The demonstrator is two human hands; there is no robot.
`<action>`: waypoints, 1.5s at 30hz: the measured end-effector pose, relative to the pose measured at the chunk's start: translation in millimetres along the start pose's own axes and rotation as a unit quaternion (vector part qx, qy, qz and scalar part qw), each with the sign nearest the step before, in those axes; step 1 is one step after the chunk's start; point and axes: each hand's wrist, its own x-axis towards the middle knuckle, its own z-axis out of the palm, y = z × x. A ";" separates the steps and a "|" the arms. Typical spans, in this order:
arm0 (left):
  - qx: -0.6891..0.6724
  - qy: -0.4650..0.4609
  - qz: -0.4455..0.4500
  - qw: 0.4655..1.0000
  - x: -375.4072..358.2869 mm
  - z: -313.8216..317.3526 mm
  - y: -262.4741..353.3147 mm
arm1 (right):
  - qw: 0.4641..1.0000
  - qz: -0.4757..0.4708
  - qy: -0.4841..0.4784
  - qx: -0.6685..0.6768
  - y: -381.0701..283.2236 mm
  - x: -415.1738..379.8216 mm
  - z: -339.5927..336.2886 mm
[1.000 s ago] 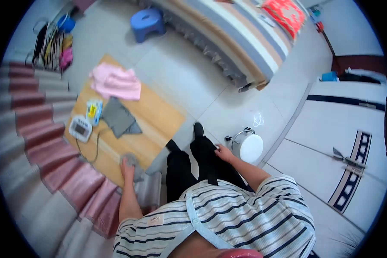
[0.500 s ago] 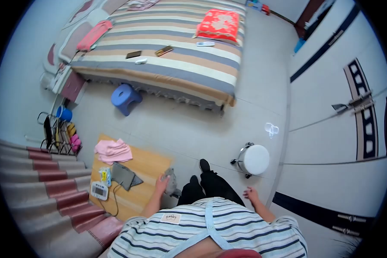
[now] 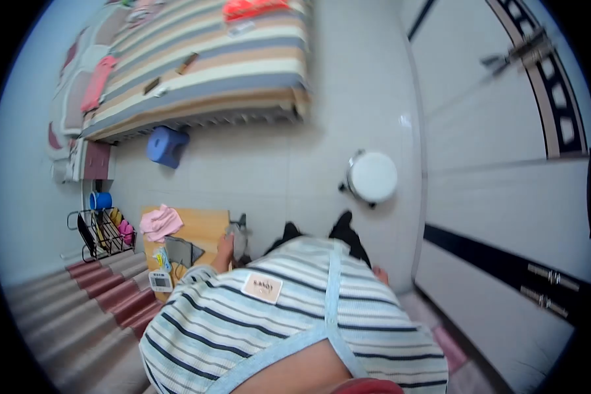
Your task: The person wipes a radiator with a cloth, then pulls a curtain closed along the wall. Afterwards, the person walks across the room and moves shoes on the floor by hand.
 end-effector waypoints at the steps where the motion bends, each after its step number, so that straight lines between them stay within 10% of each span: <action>1: 0.007 0.014 0.009 1.000 -1.7 6.7 -1.3 | 0.997 0.017 -0.007 0.075 -26.0 -2.6 -12.9; 12: -0.194 -0.034 0.075 0.977 31.1 18.8 238.0 | 0.931 0.196 0.068 0.301 6.4 73.1 -86.5; 31: 0.014 -0.042 0.130 0.991 262.5 1.4 393.2 | 0.930 0.081 0.076 0.350 -279.6 128.7 -115.9; 37: 0.027 -0.047 0.136 0.989 264.4 -10.6 436.4 | 0.933 0.105 0.102 0.329 -243.9 128.1 -91.3; 40: -0.018 -0.056 0.140 0.988 261.4 -13.0 463.3 | 0.915 0.144 0.056 0.372 -121.2 166.8 -30.0; 45: -0.044 -0.048 0.135 0.989 240.4 -14.7 497.3 | 0.912 0.157 0.048 0.377 -138.3 197.9 -50.3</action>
